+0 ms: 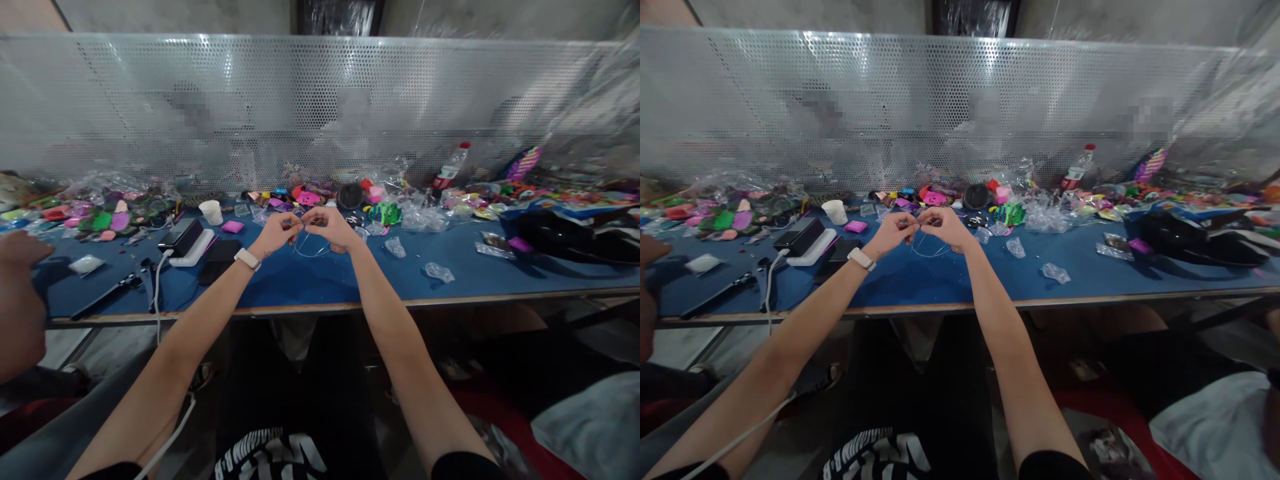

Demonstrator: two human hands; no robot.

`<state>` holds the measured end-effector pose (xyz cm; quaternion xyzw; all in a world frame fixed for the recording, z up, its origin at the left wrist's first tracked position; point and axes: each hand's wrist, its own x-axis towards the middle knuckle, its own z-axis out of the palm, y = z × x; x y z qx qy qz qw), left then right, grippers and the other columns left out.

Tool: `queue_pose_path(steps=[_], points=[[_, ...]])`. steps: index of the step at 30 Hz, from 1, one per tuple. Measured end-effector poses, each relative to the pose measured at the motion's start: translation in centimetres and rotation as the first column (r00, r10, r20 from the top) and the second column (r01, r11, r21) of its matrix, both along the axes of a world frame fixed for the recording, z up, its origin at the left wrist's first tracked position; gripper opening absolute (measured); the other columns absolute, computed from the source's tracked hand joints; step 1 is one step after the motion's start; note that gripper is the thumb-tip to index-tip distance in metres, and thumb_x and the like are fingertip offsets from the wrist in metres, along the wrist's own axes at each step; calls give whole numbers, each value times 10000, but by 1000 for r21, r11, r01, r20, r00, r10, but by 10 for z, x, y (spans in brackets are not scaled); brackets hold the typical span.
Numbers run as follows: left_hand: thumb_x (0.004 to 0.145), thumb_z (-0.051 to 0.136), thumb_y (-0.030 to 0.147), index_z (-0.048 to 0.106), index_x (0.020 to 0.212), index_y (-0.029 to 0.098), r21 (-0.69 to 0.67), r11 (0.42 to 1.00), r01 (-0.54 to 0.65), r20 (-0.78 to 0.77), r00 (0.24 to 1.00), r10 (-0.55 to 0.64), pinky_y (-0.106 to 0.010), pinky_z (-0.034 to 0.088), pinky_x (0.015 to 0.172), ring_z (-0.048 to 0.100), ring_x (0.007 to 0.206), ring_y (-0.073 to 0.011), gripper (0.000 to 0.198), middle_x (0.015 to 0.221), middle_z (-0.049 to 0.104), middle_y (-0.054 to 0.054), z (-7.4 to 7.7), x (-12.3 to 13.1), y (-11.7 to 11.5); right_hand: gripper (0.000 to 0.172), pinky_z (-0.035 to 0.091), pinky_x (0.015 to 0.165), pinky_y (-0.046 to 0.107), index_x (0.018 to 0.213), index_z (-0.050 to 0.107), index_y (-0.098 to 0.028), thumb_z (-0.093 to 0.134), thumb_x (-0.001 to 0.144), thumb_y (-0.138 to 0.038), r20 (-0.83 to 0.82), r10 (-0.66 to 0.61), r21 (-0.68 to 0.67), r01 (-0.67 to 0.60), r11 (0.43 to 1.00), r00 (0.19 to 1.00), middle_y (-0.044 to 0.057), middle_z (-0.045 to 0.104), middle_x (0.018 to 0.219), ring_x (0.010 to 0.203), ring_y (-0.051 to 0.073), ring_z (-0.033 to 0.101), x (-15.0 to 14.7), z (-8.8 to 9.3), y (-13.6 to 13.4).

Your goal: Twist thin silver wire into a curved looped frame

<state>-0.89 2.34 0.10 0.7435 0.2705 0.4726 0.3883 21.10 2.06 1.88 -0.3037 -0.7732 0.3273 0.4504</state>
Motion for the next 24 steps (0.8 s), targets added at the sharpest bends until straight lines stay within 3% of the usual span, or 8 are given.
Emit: queue_pose_path(steps=[6, 14, 17, 20, 24], points=[[898, 889, 500, 685, 838, 171, -122, 991, 54, 63, 997, -47, -219, 482, 468, 568, 505, -93, 392, 597, 609, 11, 2, -3, 0, 157, 555, 915, 434, 1042, 834, -252, 799, 921, -347, 146, -111, 286, 66, 956, 983, 57, 815, 1017, 943, 249, 704, 6, 7, -7], [889, 884, 475, 675, 826, 182, -77, 997, 13, 83, 997, -7, -231, 482, 480, 556, 502, -94, 366, 599, 604, 15, 3, 1, -1, 191, 521, 929, 433, 970, 756, -228, 621, 1041, -342, 172, -249, 438, 152, 886, 953, 88, 775, 997, 944, 256, 674, -6, 8, -13], [898, 862, 433, 673, 812, 180, 3, 1000, -31, 54, 998, 31, -239, 480, 501, 550, 504, -97, 328, 605, 602, 16, 2, 3, -1, 230, 508, 849, 399, 894, 730, -214, 594, 1021, -349, 125, -239, 331, 187, 925, 963, 77, 764, 909, 855, 236, 662, -9, 8, -11], [923, 812, 376, 680, 827, 179, 85, 994, -70, -10, 997, 71, -246, 468, 520, 559, 515, -102, 256, 640, 618, 11, 0, 3, -2, 251, 481, 759, 358, 828, 717, -208, 627, 951, -407, 60, -181, 115, 173, 978, 982, 40, 717, 787, 761, 207, 623, -11, 4, -3], [976, 714, 312, 693, 869, 185, 237, 964, -119, -93, 985, 144, -262, 471, 571, 590, 573, -126, 167, 707, 652, -1, 1, 2, -7, 300, 434, 696, 327, 708, 684, -215, 696, 836, -487, -34, -127, -91, 123, 988, 991, -3, 627, 662, 691, 175, 555, -11, -1, 6]])
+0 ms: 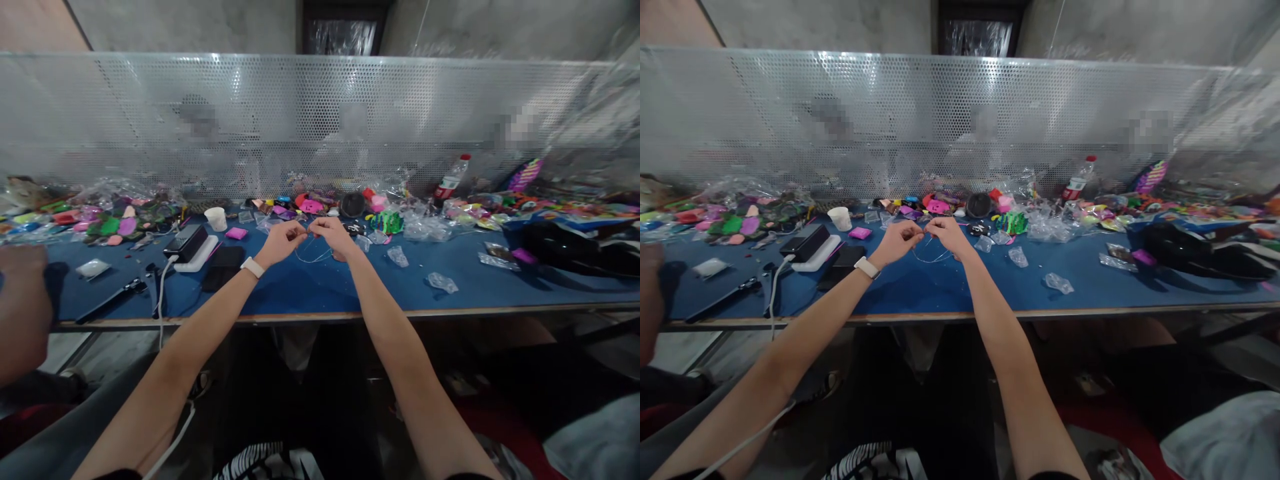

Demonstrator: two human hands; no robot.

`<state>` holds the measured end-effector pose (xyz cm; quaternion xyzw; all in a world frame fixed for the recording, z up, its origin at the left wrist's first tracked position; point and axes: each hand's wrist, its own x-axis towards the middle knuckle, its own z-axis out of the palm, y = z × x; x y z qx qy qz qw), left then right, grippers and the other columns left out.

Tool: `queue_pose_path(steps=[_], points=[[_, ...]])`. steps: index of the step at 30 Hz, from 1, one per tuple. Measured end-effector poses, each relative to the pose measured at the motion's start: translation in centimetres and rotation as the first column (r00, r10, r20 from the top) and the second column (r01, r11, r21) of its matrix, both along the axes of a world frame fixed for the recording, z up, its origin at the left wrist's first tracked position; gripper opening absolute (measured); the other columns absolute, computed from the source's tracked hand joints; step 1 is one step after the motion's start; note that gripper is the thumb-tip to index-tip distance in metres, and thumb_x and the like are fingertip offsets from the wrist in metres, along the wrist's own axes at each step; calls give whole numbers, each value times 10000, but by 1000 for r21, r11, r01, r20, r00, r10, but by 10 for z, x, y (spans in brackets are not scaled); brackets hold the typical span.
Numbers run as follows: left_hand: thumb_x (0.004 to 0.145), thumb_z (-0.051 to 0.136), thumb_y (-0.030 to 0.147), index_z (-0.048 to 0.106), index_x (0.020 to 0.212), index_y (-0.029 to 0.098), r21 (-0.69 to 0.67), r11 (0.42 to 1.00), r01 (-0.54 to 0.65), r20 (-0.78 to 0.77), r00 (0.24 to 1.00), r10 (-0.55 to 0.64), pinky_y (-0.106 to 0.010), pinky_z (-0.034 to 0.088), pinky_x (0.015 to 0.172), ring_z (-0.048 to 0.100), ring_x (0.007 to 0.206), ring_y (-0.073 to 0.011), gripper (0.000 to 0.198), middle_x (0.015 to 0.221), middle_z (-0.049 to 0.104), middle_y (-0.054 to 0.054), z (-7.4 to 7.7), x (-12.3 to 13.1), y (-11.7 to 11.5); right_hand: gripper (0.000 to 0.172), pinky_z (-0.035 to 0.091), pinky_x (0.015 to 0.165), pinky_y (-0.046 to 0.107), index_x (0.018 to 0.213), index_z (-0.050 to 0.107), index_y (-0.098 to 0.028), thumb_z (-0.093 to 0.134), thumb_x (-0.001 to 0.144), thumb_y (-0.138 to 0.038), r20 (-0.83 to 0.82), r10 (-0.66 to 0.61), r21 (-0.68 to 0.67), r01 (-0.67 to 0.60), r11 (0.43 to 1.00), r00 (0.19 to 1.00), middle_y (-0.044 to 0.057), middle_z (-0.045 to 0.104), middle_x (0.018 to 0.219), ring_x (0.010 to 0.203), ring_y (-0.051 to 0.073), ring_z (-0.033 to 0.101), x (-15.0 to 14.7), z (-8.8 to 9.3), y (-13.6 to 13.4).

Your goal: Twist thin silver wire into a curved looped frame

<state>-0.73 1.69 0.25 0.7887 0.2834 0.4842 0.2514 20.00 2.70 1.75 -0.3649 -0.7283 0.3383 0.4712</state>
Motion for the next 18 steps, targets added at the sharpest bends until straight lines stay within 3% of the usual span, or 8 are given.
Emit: queue_pose_path(steps=[4, 6, 9, 12, 18], points=[[979, 700, 283, 718, 854, 192, 191, 978, -79, -94, 991, 98, -296, 494, 680, 617, 713, -162, 155, 827, 712, -42, 4, 0, -4, 319, 442, 694, 327, 694, 692, -220, 728, 814, -515, -60, -4, -48, 1, 999, 998, -11, 609, 636, 669, 169, 548, -1, -3, 3], [968, 709, 285, 721, 855, 194, 210, 972, -101, -101, 987, 124, -300, 500, 695, 615, 728, -167, 146, 837, 720, -45, 4, 1, -3, 303, 475, 705, 336, 765, 714, -221, 739, 822, -517, -68, -14, -40, 11, 999, 998, -6, 635, 658, 676, 179, 578, -2, -3, 1], [972, 719, 338, 695, 874, 190, 60, 995, -78, 0, 997, 78, -280, 498, 625, 596, 632, -145, 179, 749, 680, -20, 2, 2, 1, 266, 538, 777, 369, 951, 735, -223, 746, 871, -477, -55, -72, 120, 78, 990, 996, 12, 702, 755, 743, 210, 652, -3, -2, -6], [968, 748, 408, 649, 840, 188, -104, 994, 11, 118, 993, 1, -269, 489, 557, 548, 525, -121, 273, 640, 601, 16, 0, 2, 6, 240, 569, 919, 422, 1069, 755, -228, 743, 936, -427, 21, -137, 320, 123, 939, 990, 52, 775, 910, 888, 251, 722, -2, -2, -11], [959, 771, 420, 658, 829, 184, -126, 991, 46, 143, 989, -27, -267, 492, 564, 535, 526, -109, 291, 647, 598, 13, -1, 0, 7, 178, 570, 995, 473, 1068, 825, -245, 736, 979, -371, 92, -151, 419, 99, 903, 984, 91, 816, 1067, 1001, 283, 750, 4, -8, -5]])
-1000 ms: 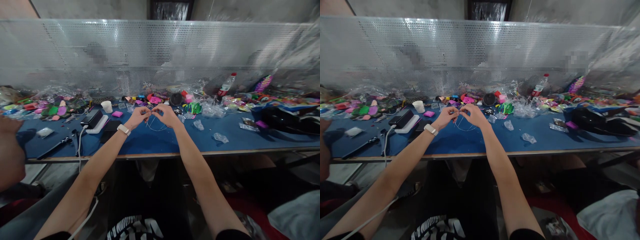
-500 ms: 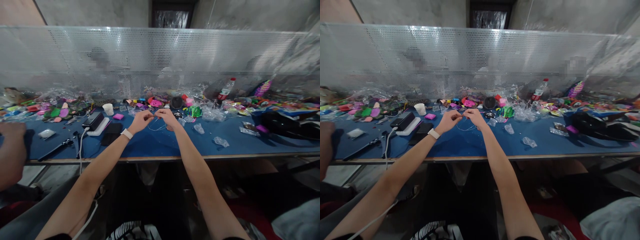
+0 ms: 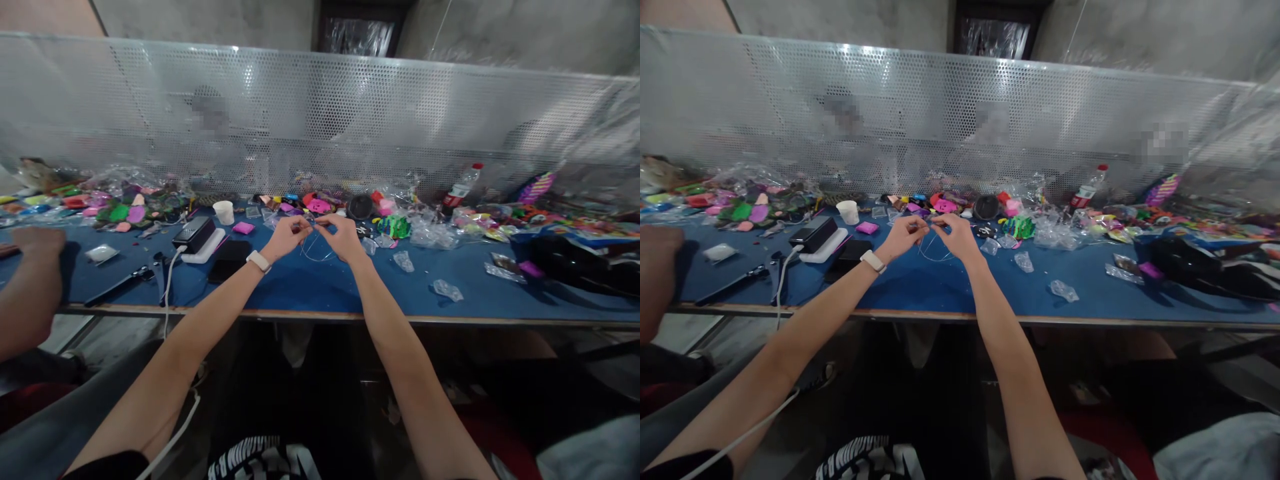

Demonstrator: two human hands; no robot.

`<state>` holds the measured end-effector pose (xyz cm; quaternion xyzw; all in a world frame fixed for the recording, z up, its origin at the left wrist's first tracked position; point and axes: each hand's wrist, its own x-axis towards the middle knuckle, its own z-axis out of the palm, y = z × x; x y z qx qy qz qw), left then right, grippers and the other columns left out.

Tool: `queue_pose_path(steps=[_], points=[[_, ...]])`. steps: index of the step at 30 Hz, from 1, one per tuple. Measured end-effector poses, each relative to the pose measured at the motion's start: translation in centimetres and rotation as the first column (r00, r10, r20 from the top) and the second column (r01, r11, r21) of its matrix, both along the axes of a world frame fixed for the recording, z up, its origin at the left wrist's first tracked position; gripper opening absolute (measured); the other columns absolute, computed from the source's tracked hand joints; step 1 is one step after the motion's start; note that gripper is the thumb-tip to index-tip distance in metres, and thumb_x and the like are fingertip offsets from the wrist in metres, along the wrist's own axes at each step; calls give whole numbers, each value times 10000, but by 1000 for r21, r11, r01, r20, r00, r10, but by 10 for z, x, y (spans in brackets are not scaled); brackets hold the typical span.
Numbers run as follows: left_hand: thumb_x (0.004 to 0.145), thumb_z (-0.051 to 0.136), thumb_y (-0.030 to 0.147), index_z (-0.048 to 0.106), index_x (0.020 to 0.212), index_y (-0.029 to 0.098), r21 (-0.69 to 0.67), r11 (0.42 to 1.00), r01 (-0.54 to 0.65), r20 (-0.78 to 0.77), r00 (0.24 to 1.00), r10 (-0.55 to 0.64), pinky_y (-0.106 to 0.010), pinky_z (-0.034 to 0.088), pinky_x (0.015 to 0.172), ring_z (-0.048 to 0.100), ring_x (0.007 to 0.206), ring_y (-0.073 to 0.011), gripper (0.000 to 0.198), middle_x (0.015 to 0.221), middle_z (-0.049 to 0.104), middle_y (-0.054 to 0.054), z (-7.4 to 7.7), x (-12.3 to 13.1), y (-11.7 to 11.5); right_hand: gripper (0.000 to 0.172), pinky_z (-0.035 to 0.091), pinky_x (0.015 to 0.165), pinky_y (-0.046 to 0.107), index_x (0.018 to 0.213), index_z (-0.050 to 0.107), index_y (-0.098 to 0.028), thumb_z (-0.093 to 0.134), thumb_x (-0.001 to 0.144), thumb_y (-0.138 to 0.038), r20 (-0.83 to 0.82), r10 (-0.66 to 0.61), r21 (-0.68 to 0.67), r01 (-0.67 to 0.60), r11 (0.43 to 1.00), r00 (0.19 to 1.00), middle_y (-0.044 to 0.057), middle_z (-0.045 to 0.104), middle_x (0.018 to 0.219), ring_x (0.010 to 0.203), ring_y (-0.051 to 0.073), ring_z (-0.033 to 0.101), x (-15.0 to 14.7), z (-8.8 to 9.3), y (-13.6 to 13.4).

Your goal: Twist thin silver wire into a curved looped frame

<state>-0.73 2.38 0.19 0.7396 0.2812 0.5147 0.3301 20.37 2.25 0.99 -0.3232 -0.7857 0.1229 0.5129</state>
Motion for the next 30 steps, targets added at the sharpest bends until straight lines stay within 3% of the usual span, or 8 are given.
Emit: queue_pose_path(steps=[4, 7, 11, 14, 18, 20, 26, 30], points=[[986, 723, 338, 670, 856, 181, 95, 993, -67, -61, 995, 73, -280, 501, 622, 569, 584, -124, 211, 714, 649, -7, 0, 0, -1, 157, 565, 986, 493, 1033, 833, -242, 733, 971, -345, 9, -20, -5, 20, 1000, 1000, 93, 814, 1022, 985, 293, 741, -1, 0, 1], [1004, 699, 285, 692, 886, 185, 270, 951, -150, -146, 970, 194, -300, 502, 692, 611, 699, -160, 155, 799, 694, -38, 2, -3, -1, 166, 566, 976, 494, 1001, 822, -243, 721, 979, -373, 17, -4, -62, 6, 998, 1000, 89, 808, 1008, 961, 288, 733, -3, 1, 0], [1068, 611, 259, 731, 952, 199, 527, 840, -130, -315, 888, 336, -350, 520, 822, 669, 865, -217, 178, 948, 729, -88, 7, -11, -3, 228, 513, 1106, 506, 929, 804, -251, 746, 972, -467, -10, 32, -76, -33, 997, 999, 110, 759, 1195, 1178, 303, 692, -3, 1, 2], [1093, 555, 257, 745, 985, 210, 599, 796, -85, -400, 830, 389, -354, 525, 854, 685, 931, -238, 224, 988, 731, -103, 11, -16, -5, 281, 436, 1205, 512, 890, 794, -250, 769, 953, -523, -32, 37, -135, -41, 990, 999, 107, 693, 1357, 1323, 310, 627, -1, 0, 5], [1088, 546, 238, 745, 971, 218, 614, 788, -57, -413, 827, 381, -349, 521, 851, 686, 950, -241, 232, 977, 735, -99, 12, -15, -6, 393, 456, 1172, 498, 778, 754, -234, 733, 961, -581, -45, 105, -305, -114, 945, 993, 86, 692, 1374, 1314, 308, 629, 0, 1, 6], [1088, 555, 244, 744, 969, 214, 596, 797, -92, -368, 852, 374, -342, 515, 829, 684, 918, -228, 225, 979, 742, -92, 11, -13, -5, 414, 479, 1140, 491, 760, 748, -230, 691, 988, -570, -40, 140, -327, -146, 934, 989, 92, 712, 1333, 1273, 302, 652, 0, 3, 4], [1013, 667, 242, 732, 911, 196, 444, 876, -188, -246, 915, 321, -327, 496, 737, 636, 753, -197, 129, 876, 736, -68, 3, -7, 0, 255, 472, 1172, 544, 1069, 797, -268, 747, 989, -505, 93, 36, -6, -35, 999, 995, 118, 756, 1244, 1239, 331, 656, -1, 7, -7], [983, 687, 235, 728, 895, 192, 332, 923, -195, -195, 943, 269, -314, 508, 728, 654, 758, -187, 106, 874, 754, -63, 1, -5, 1, 181, 497, 1134, 574, 1105, 819, -290, 729, 1026, -425, 209, -4, 54, -7, 999, 978, 108, 782, 1161, 1193, 347, 661, 2, 8, -5]])
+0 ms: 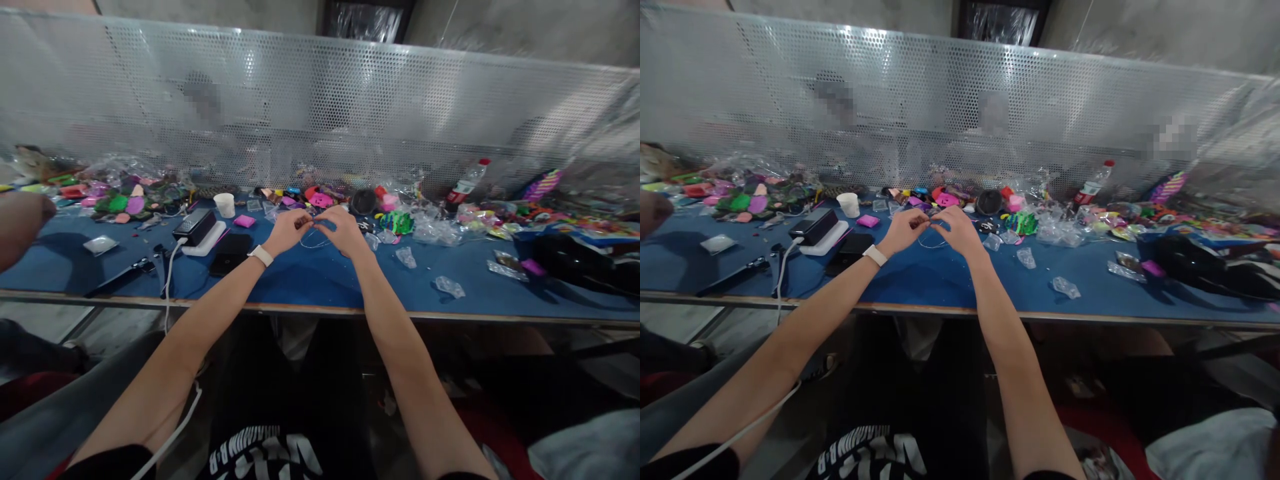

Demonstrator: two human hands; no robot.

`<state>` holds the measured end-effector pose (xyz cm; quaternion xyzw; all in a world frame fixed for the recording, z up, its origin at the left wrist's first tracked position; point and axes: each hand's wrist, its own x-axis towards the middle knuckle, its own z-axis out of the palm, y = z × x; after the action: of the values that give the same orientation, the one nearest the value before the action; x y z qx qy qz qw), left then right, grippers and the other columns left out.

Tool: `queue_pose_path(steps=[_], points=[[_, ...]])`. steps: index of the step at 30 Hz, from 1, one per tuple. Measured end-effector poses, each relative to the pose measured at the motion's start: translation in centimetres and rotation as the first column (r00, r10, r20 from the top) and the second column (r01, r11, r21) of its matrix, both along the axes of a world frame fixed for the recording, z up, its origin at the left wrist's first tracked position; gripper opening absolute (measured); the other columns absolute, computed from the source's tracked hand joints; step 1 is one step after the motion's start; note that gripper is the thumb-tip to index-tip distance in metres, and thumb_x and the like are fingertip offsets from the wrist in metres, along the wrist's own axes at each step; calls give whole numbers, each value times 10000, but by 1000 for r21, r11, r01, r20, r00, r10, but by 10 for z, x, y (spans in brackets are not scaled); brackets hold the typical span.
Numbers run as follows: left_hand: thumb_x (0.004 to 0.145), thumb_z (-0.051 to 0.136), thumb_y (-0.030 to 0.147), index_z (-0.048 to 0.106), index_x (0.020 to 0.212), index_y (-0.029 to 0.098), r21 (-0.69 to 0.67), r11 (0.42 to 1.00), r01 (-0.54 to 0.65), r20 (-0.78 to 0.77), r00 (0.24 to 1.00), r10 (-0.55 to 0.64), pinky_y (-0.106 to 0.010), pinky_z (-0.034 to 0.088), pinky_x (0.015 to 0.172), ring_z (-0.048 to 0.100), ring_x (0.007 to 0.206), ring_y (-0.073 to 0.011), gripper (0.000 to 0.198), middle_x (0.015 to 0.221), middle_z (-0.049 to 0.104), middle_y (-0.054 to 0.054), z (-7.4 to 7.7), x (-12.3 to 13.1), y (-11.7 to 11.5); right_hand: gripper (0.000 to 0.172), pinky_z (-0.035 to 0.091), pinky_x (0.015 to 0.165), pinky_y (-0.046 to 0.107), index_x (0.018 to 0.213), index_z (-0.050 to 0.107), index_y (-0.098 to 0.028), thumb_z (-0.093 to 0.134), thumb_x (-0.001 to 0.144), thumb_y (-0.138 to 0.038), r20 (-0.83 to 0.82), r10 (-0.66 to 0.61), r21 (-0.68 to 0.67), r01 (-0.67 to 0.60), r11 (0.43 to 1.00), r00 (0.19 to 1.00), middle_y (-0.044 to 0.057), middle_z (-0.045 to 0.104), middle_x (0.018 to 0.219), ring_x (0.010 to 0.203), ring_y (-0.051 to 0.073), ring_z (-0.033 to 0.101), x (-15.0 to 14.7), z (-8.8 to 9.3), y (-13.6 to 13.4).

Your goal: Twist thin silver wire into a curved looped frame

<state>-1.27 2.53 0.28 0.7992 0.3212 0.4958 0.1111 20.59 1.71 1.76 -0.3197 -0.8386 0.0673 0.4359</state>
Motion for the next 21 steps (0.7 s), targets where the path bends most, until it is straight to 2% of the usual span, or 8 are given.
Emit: queue_pose_path(steps=[4, 9, 13, 17, 21], points=[[976, 683, 244, 724, 883, 189, -66, 996, 51, 54, 997, -47, -304, 512, 707, 653, 747, -177, 115, 842, 750, -53, -1, 0, 1, 118, 498, 1128, 574, 1085, 842, -313, 751, 1013, -336, 52, -6, 14, 6, 1000, 999, 88, 791, 1134, 1168, 345, 661, 4, 0, 7], [987, 691, 264, 725, 896, 185, -104, 991, 85, 76, 994, -78, -299, 502, 695, 643, 726, -171, 125, 810, 734, -47, -1, -1, 0, 139, 505, 1120, 558, 1100, 850, -320, 746, 1010, -295, 70, 0, 20, -2, 1000, 998, 78, 800, 1134, 1164, 338, 666, 6, 0, 11], [993, 700, 239, 732, 906, 190, -34, 998, 43, 21, 999, -42, -312, 494, 723, 633, 741, -175, 104, 861, 747, -50, 2, -1, -1, 115, 507, 1107, 561, 1050, 840, -309, 731, 1026, -335, 37, -9, -2, 9, 1000, 999, 81, 803, 1100, 1138, 336, 672, 3, 0, 8], [1004, 716, 237, 740, 906, 196, 68, 998, -10, -70, 997, 15, -323, 477, 728, 617, 736, -185, 109, 856, 730, -47, 3, -2, -2, 174, 510, 1092, 527, 992, 829, -283, 711, 1040, -402, -40, -13, -52, 11, 999, 999, 87, 798, 1079, 1121, 318, 684, 0, 1, 3], [1039, 684, 226, 748, 941, 194, 162, 987, 3, -131, 991, 19, -335, 500, 774, 668, 804, -206, 121, 901, 740, -64, 2, -2, -3, 215, 541, 997, 460, 927, 827, -244, 754, 974, -442, -172, 0, -213, -38, 976, 985, 75, 805, 983, 994, 281, 712, 0, 4, 1]])
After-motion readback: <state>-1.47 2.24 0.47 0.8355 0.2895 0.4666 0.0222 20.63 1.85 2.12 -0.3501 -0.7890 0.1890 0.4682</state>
